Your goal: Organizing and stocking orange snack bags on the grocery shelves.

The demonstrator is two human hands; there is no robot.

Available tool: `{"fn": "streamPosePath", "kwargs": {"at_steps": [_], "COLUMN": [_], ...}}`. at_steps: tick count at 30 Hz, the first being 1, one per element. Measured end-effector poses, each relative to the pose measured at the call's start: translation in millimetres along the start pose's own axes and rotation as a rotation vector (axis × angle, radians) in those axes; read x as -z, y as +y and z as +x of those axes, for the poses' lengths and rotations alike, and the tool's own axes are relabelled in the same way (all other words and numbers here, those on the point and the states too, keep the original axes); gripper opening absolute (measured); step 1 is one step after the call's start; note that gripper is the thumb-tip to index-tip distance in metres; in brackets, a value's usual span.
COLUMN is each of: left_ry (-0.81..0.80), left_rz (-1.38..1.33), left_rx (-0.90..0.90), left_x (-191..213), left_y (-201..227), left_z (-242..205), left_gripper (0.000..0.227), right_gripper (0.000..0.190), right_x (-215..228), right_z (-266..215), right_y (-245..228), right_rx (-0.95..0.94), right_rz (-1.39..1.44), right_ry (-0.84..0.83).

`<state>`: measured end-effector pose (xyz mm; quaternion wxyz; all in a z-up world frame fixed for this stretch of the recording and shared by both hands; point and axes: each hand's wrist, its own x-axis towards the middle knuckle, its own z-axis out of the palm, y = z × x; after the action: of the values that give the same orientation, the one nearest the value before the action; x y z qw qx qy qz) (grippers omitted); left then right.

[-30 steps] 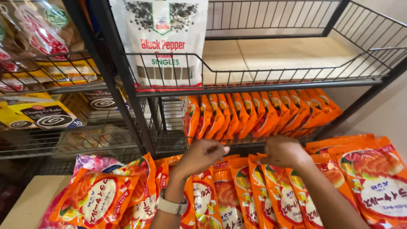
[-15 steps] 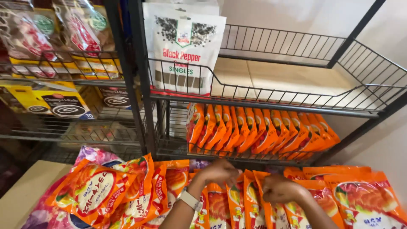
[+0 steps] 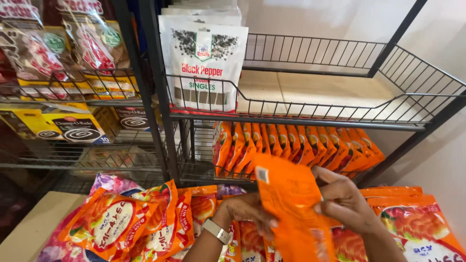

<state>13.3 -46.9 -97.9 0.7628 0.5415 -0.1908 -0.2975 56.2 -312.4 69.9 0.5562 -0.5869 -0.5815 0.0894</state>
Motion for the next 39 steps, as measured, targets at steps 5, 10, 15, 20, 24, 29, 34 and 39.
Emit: {"fn": "streamPosePath", "kwargs": {"at_steps": [5,10,15,20,24,29,34,39], "left_ry": [0.192,0.346,0.479,0.644,0.669,0.827,1.076,0.721], "left_rz": [-0.027,0.270,0.562,0.639,0.869,0.733,0.794,0.135], "left_rx": [-0.078,-0.453,-0.821,-0.792,-0.711,-0.694,-0.413,-0.260], "left_x": [-14,-41,-85,-91,-95,-66,-17,-49], "left_y": [37,83,128,126,119,105,75,79], "left_z": [-14,-30,-52,-38,-23,-18,-12,4], "left_gripper": [0.062,0.050,0.040,0.041,0.041,0.052,0.051,0.055], "right_gripper": [0.023,0.011,0.035,0.077,0.068,0.052,0.046,0.057], "right_x": [23,32,55,33,18,15,9,1], "right_z": [-26,-23,-35,-16,-29,-19,-7,2], "right_y": [44,27,59,44,76,92,74,84], "right_rx": [-0.086,-0.088,-0.313,-0.457,-0.577,-0.632,-0.628,-0.638], "right_rz": [0.096,0.018,-0.152,0.432,0.766,0.713,0.688,0.650], "right_ry": [0.081,0.117,0.552,0.460,0.411,0.485,0.501,0.503]}}
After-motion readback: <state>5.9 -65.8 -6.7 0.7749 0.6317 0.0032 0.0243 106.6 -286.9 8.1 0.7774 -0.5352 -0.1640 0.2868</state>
